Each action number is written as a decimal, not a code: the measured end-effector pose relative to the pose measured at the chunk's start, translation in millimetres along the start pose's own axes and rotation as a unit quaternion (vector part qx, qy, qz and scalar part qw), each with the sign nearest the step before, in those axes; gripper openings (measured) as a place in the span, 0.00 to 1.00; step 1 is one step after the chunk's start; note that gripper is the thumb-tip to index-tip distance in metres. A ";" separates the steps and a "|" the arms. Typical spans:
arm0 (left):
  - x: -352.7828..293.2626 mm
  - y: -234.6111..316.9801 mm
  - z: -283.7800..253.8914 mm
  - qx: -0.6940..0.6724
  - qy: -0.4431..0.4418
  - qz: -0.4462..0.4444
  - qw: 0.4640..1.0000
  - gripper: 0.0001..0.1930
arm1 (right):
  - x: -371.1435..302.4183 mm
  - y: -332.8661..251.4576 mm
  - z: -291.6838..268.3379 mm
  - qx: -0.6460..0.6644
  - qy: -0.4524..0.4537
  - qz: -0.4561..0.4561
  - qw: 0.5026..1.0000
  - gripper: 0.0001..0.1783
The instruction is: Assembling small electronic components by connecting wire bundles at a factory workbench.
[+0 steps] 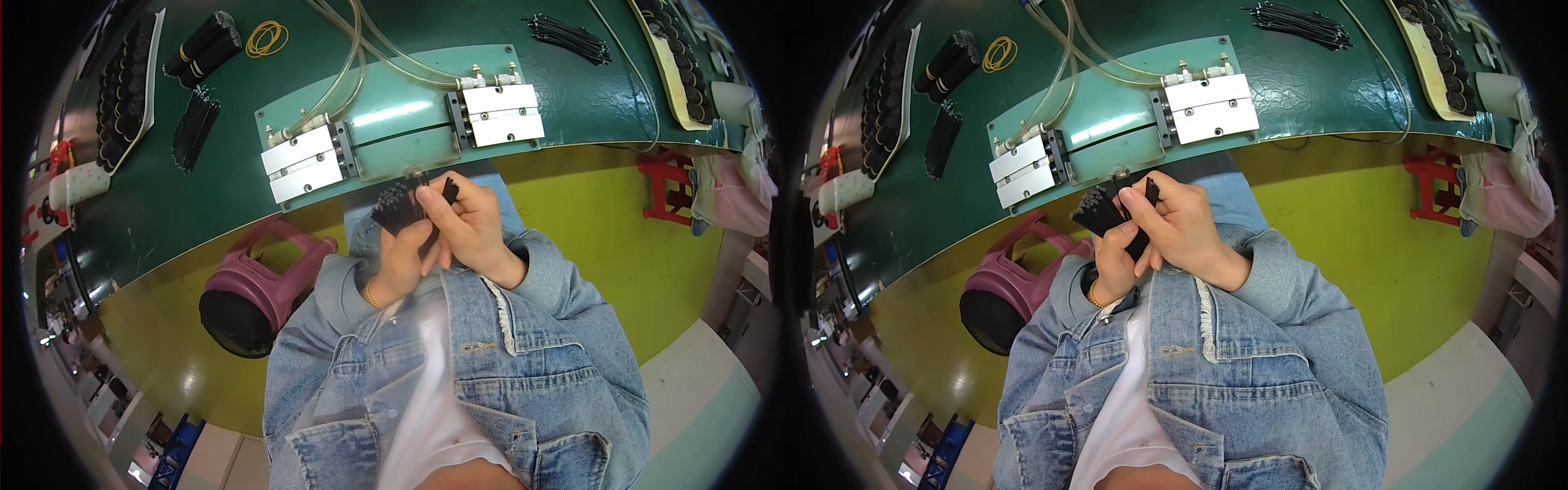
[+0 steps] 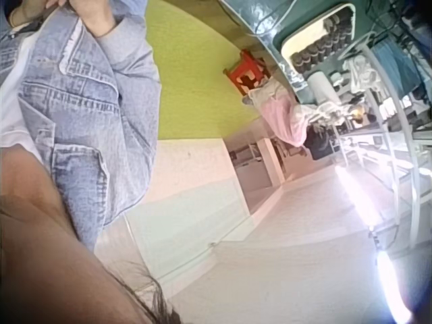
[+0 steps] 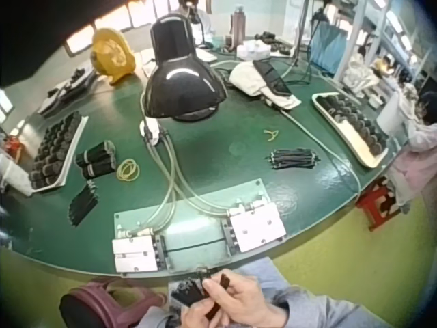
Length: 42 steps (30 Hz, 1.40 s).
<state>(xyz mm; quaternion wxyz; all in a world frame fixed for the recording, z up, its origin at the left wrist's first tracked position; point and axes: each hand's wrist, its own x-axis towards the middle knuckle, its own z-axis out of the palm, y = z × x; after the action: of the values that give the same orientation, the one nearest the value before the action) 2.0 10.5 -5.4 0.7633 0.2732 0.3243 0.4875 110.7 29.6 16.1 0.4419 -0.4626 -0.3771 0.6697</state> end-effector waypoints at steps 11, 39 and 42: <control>-1.5 -5.6 -0.1 0.035 0.044 0.033 0.998 0.15 | 2.1 3.9 1.2 -0.007 0.015 -0.013 1.000 0.09; -0.7 -2.1 2.6 0.031 0.039 0.029 0.998 0.15 | 2.2 -3.9 2.2 0.025 -0.004 0.011 1.000 0.12; -0.2 -3.5 0.5 0.027 0.032 0.029 0.999 0.15 | 3.2 -2.0 1.5 0.042 -0.006 0.020 0.999 0.13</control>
<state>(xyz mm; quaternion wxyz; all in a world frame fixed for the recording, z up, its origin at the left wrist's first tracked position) 4.3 8.9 -7.5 0.7307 0.2873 0.3535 0.5086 109.1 33.0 17.4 0.4449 -0.4468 -0.3421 0.6967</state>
